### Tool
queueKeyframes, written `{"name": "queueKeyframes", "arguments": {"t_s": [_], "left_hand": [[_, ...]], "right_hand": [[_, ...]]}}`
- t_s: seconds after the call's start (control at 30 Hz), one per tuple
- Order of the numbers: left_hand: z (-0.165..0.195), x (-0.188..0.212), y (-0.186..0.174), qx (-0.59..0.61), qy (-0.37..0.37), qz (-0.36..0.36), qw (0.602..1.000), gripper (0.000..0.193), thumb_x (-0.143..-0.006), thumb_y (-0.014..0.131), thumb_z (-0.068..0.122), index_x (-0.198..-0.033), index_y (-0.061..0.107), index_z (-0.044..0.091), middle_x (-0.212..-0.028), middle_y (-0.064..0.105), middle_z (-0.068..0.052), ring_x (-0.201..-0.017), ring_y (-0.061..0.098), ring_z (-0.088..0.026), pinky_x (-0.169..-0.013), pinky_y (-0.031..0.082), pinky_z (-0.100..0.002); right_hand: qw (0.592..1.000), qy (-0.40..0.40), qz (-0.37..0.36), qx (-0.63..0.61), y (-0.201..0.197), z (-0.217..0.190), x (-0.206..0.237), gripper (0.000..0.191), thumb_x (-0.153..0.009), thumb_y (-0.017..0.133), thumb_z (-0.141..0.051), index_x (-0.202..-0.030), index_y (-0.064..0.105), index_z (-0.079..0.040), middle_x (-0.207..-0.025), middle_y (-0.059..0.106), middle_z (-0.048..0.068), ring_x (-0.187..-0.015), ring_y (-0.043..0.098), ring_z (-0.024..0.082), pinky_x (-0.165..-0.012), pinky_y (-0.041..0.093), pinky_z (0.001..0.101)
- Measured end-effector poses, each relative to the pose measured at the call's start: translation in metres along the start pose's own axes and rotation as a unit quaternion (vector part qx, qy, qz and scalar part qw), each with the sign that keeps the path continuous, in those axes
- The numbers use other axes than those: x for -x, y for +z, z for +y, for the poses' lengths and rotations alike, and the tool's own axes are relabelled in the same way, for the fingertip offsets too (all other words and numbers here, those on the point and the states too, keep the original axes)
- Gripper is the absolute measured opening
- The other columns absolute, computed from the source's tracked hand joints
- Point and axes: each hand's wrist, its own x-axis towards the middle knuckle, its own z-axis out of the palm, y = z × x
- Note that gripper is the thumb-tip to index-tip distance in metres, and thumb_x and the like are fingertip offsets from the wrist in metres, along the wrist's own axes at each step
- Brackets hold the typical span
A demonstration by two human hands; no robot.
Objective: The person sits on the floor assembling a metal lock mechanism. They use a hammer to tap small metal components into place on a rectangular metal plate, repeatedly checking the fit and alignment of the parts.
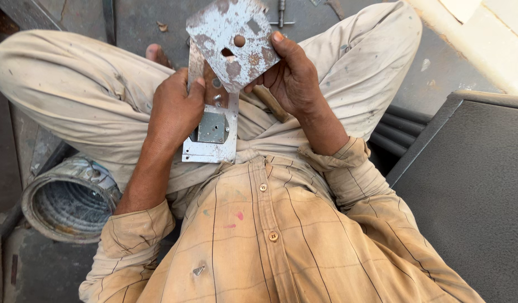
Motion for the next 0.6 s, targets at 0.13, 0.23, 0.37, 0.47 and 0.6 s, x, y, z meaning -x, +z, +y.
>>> {"name": "queueKeyframes", "arguments": {"t_s": [0.13,0.23,0.37,0.47,0.6], "left_hand": [[0.021,-0.007,-0.005,-0.190,0.015,-0.063,0.980,0.032,-0.101,0.064,0.030,-0.107,0.074,0.001,-0.091,0.072,-0.027,-0.092,0.068,-0.044,-0.091,0.051,-0.053],[0.038,-0.004,-0.003,-0.270,0.065,-0.012,0.961,0.045,-0.091,0.070,0.036,-0.117,0.072,-0.001,-0.107,0.067,-0.030,-0.092,0.068,-0.046,-0.082,0.052,-0.054],[0.058,-0.004,-0.012,-0.234,0.132,0.038,0.963,0.042,-0.100,0.062,0.026,-0.128,0.067,-0.005,-0.120,0.067,-0.027,-0.093,0.070,-0.044,-0.088,0.052,-0.055],[0.068,-0.013,-0.027,-0.075,0.203,0.039,0.975,0.039,-0.106,0.058,0.022,-0.133,0.063,-0.005,-0.116,0.070,-0.024,-0.099,0.071,-0.035,-0.088,0.054,-0.052],[0.082,-0.040,-0.046,0.148,0.242,-0.035,0.958,0.036,-0.104,0.068,0.027,-0.119,0.065,-0.006,-0.099,0.073,-0.019,-0.087,0.071,-0.024,-0.071,0.059,-0.041]], "right_hand": [[0.998,-0.031,0.010,0.054,0.001,-0.014,-0.001,0.052,-0.115,0.047,-0.038,-0.134,0.055,0.009,-0.123,0.071,0.022,-0.098,0.074,0.027,-0.080,0.064,0.0421],[0.991,-0.050,0.034,0.121,0.003,-0.022,0.000,0.055,-0.112,0.047,-0.042,-0.135,0.055,0.008,-0.124,0.070,0.020,-0.099,0.074,0.027,-0.079,0.064,0.0411],[0.983,-0.072,0.002,0.170,0.007,-0.032,0.000,0.056,-0.113,0.046,-0.046,-0.137,0.054,0.004,-0.116,0.071,0.021,-0.096,0.076,0.028,-0.079,0.064,0.0369],[0.979,-0.080,0.002,0.186,0.011,-0.037,-0.004,0.056,-0.114,0.045,-0.047,-0.136,0.055,0.004,-0.112,0.072,0.021,-0.090,0.076,0.026,-0.076,0.064,0.0344],[0.977,-0.062,-0.014,0.203,0.016,-0.038,-0.016,0.056,-0.114,0.045,-0.047,-0.135,0.055,0.004,-0.110,0.072,0.019,-0.092,0.076,0.025,-0.079,0.065,0.0344]]}}
